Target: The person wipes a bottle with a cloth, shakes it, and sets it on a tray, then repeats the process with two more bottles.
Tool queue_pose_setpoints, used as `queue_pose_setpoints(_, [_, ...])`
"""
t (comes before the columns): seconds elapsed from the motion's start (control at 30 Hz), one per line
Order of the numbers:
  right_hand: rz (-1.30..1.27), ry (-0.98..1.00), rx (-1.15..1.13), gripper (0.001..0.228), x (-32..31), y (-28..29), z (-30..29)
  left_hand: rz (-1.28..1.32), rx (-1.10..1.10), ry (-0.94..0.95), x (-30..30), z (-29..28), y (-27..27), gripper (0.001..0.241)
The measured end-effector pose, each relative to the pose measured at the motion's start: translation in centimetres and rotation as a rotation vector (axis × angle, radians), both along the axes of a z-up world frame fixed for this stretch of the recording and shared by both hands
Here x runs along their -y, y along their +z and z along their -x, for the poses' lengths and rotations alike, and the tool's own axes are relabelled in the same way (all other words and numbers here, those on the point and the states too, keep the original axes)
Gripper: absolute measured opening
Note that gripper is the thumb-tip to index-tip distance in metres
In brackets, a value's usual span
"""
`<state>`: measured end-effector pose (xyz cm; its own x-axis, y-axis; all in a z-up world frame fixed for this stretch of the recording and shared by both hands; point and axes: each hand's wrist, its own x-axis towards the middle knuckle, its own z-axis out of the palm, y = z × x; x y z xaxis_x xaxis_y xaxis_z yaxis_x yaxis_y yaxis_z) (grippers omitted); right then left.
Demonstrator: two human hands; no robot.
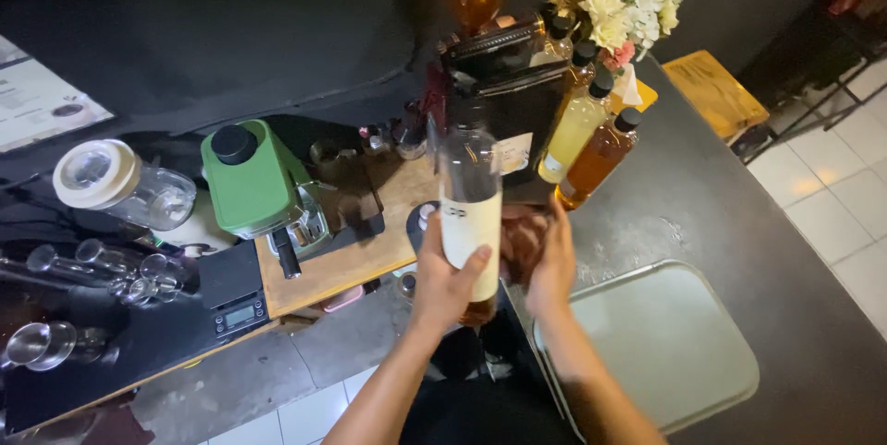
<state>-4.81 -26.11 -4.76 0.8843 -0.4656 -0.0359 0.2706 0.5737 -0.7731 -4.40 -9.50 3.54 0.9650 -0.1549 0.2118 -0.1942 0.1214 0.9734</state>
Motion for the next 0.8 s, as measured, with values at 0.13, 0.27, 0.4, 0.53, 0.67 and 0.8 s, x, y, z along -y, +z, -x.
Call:
queue_pose_setpoints(0.13, [0.317,-0.065,-0.084,0.059,-4.1,-7.6,3.7,0.041,-0.017,-0.103,1.2,0.0,0.6,0.052])
queue_pose_setpoints(0.27, [0.511,0.121,-0.134,0.070,-3.7,-12.0,5.2,0.068,-0.043,-0.204,2.2,0.5,1.0,0.050])
queue_pose_setpoints(0.4, [0.597,0.204,-0.042,0.075,-3.0,-11.6,4.0,-0.041,-0.069,-0.181,2.2,1.1,1.1,0.051])
queue_pose_setpoints(0.53, [0.027,0.575,-0.191,0.062,-0.8,-3.2,8.1,0.036,-0.032,-0.255,2.1,1.8,0.7,0.053])
queue_pose_setpoints(0.67, [-0.195,0.576,-0.359,0.060,0.5,-1.1,8.2,-0.025,-0.138,-0.308,1.3,1.5,1.2,0.052])
queue_pose_setpoints(0.8, [0.596,0.564,-0.149,0.041,3.3,-6.4,0.5,0.130,-0.188,-0.343,0.4,0.9,1.5,0.052])
